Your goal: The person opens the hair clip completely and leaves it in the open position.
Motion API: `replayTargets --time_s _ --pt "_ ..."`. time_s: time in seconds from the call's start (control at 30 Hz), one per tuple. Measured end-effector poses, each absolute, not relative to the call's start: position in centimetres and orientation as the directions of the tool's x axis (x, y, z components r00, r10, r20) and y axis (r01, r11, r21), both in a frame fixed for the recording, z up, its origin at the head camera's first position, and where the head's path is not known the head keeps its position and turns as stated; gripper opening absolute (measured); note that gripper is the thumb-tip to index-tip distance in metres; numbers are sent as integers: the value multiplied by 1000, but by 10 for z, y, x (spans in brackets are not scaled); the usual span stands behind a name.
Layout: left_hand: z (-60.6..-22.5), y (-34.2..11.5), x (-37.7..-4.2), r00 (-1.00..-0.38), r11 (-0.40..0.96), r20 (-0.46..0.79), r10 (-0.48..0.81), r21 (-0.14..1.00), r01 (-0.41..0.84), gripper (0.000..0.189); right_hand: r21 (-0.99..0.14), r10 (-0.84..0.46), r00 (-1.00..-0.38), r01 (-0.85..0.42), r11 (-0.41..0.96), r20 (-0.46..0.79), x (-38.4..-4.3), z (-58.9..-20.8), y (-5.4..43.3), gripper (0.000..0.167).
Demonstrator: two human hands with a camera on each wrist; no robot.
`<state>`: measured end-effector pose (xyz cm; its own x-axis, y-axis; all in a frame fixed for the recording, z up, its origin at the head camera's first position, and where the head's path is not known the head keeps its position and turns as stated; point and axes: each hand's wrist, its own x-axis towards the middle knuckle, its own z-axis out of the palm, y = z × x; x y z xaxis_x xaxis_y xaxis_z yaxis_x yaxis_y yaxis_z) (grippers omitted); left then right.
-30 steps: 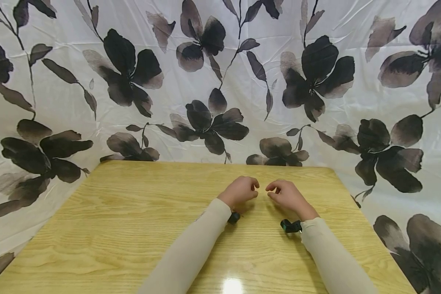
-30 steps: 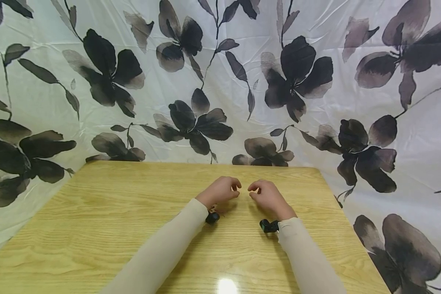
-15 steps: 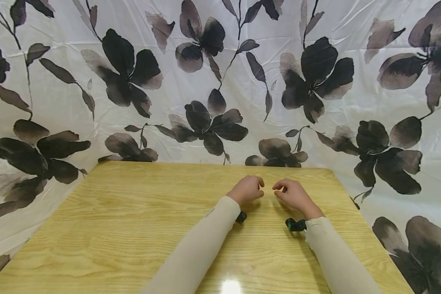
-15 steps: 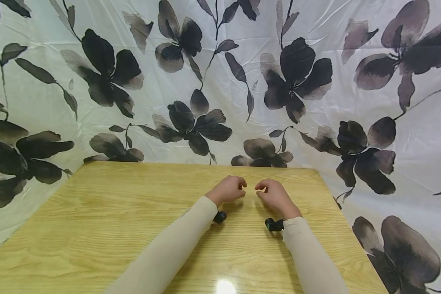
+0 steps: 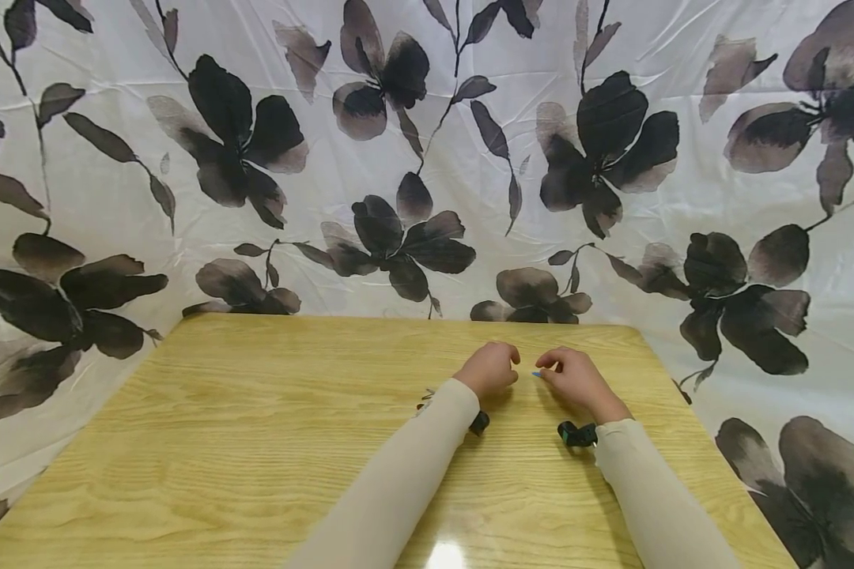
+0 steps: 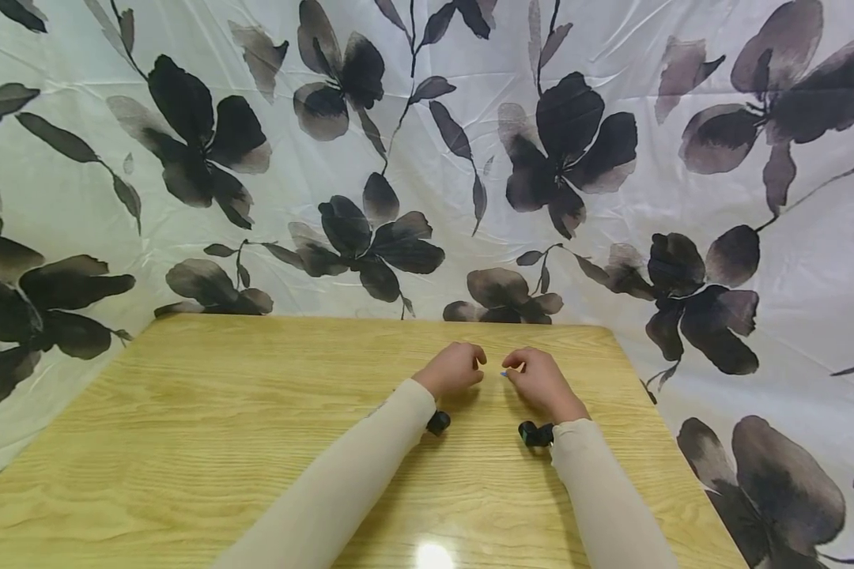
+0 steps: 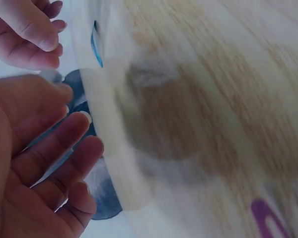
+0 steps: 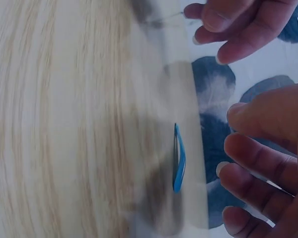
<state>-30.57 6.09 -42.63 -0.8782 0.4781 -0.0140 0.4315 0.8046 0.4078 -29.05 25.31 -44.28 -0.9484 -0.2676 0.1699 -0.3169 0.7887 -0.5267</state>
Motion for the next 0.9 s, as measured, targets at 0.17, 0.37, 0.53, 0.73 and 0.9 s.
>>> replayTargets --time_s 0.17,0.37,0.53,0.73,0.9 --pt "-428 66 -305 -886 806 -34 463 433 404 29 -540 -238 -963 -269 798 128 -289 -444 256 21" --pt "-431 72 -307 -887 806 -37 460 437 399 27 -530 -201 -975 -222 819 98 -291 -447 259 21" --pt "-435 78 -311 -889 799 -38 456 457 391 26 -526 -186 -979 -201 826 83 -295 -449 261 20" --pt "-441 86 -318 -886 795 -33 463 456 399 27 -523 -194 -979 -197 829 61 -296 -452 265 18" --pt "-443 90 -321 -888 803 -55 456 455 384 28 -524 -185 -982 -182 832 47 -297 -454 267 18"
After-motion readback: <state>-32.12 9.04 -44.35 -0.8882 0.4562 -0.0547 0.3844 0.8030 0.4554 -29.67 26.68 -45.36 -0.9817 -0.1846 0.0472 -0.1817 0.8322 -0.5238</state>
